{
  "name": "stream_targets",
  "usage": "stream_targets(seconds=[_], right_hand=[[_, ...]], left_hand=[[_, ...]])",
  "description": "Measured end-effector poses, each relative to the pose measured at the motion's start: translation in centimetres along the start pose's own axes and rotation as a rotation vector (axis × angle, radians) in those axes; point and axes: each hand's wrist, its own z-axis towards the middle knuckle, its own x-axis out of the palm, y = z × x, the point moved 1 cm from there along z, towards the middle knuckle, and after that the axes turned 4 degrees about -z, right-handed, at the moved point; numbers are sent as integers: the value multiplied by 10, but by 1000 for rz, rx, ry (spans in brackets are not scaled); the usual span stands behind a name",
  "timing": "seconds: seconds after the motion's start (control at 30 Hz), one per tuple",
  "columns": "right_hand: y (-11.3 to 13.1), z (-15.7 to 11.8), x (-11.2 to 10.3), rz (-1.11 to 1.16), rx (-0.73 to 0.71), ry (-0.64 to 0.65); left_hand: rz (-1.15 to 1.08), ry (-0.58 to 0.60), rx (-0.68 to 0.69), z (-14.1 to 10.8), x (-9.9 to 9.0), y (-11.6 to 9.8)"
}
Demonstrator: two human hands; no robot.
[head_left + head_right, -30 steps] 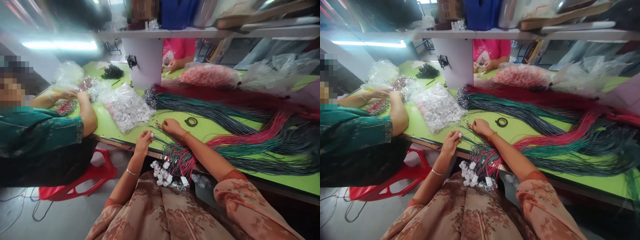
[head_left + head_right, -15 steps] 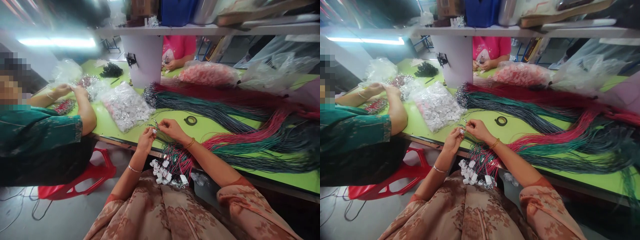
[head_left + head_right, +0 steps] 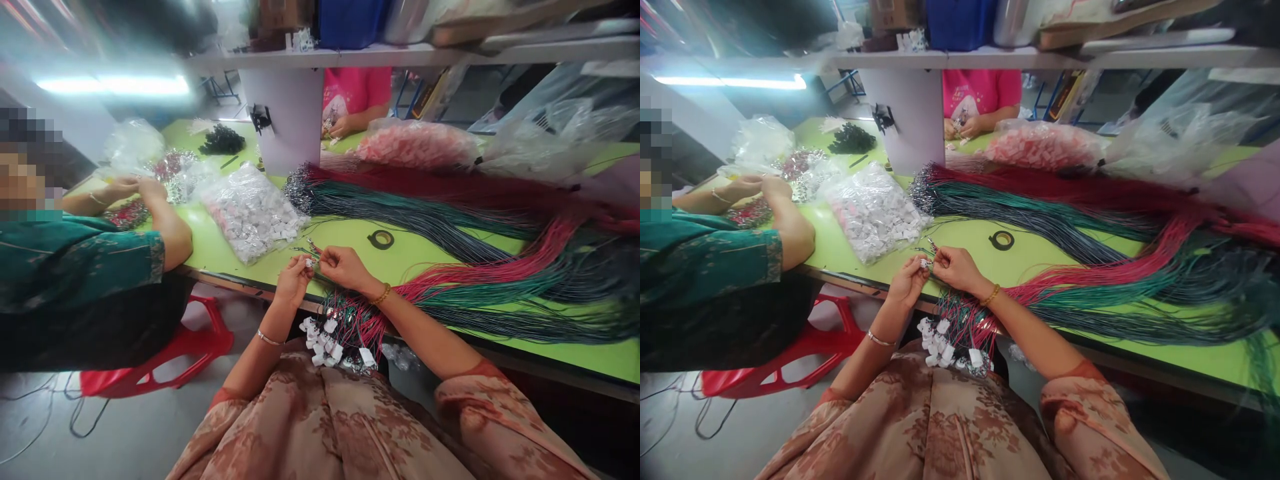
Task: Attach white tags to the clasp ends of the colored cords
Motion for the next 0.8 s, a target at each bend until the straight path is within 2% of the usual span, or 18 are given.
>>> stream_targets(seconds=[0.17, 0.3, 0.43, 0.5, 0.57, 0.63, 0.7, 0.77, 0.8], right_hand=[[1, -2, 3, -84, -114, 24], [0, -4, 4, -58, -97, 93], [-1, -6, 7, -68, -55, 107], [-4, -3, 5, -14, -23, 137], [-6, 2, -1, 86, 39, 153], [-8, 9, -6, 152, 113, 131], [-7, 15, -7, 123, 132, 130], [-2, 16, 0, 20, 74, 191], [1, 16, 6, -49, 33, 231]], left_hand=[[99, -23, 45, -3, 0, 2], [138, -43, 41, -2, -3, 1], [232, -50, 86, -4, -4, 4], [346, -61, 181, -14, -3, 6], [539, -37, 374, -33, 2, 9], [819, 120, 633, -57, 10, 15], [1111, 457, 828, -79, 21, 27], [1393, 804, 880, -93, 29, 43], [1506, 934, 875, -97, 32, 50]])
